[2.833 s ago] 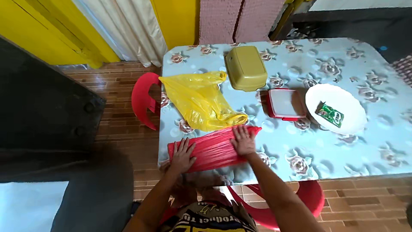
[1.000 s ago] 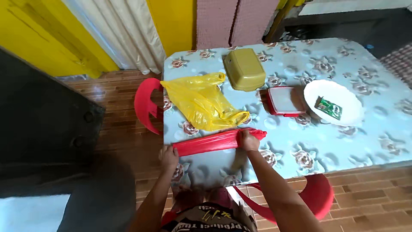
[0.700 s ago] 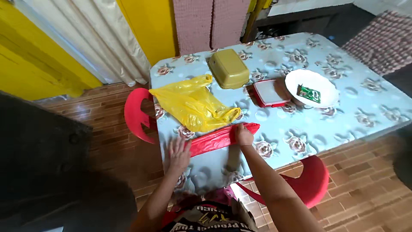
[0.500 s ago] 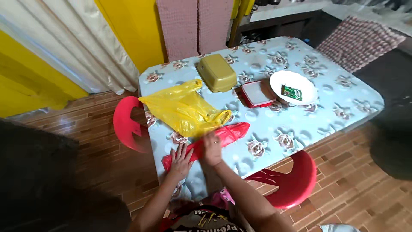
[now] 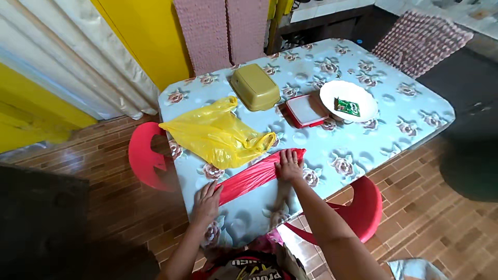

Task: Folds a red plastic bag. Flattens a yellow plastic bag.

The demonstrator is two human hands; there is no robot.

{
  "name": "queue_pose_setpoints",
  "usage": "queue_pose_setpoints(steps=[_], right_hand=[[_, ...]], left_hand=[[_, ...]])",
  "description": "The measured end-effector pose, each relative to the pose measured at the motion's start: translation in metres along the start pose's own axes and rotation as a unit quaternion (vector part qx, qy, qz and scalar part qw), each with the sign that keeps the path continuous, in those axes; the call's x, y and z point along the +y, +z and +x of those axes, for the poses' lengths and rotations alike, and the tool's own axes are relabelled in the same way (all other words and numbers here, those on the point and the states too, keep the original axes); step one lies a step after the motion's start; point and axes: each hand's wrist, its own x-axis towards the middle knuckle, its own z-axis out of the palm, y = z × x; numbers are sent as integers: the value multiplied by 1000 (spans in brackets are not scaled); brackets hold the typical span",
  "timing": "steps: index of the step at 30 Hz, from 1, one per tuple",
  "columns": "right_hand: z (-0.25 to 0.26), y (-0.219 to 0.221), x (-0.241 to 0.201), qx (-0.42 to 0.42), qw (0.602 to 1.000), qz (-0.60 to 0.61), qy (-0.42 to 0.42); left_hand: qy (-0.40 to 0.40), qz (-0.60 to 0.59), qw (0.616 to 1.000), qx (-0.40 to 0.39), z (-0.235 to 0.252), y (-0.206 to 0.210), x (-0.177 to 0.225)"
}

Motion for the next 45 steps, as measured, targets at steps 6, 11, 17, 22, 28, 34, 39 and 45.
queue_pose_setpoints(steps=[6, 11, 17, 22, 28, 34, 39, 45], right_hand=[[9, -9, 17, 46, 995, 88, -4], [-7, -28, 8, 123, 992, 31, -2], [-101, 38, -12, 87, 913, 107, -384], [-145, 99, -13, 163, 874, 157, -431], [-143, 102, -4, 158, 884, 221, -381], [-133, 88, 5, 56, 884, 278, -371], [-127, 81, 4, 39, 896, 291, -334], [-125, 71, -15, 19, 940, 252, -228]], left_hand=[[-129, -58, 982, -126, 7, -41, 10], [-140, -14, 950, -277, 11, -42, 55], [-182, -225, 932, -217, 6, -10, 85], [-271, -527, 771, -235, 0, 2, 105], [-286, -535, 767, -212, 11, 11, 115], [-256, -511, 797, -197, 13, 19, 115], [-258, -523, 789, -193, 12, 21, 113], [-273, -551, 766, -187, 10, 16, 119]])
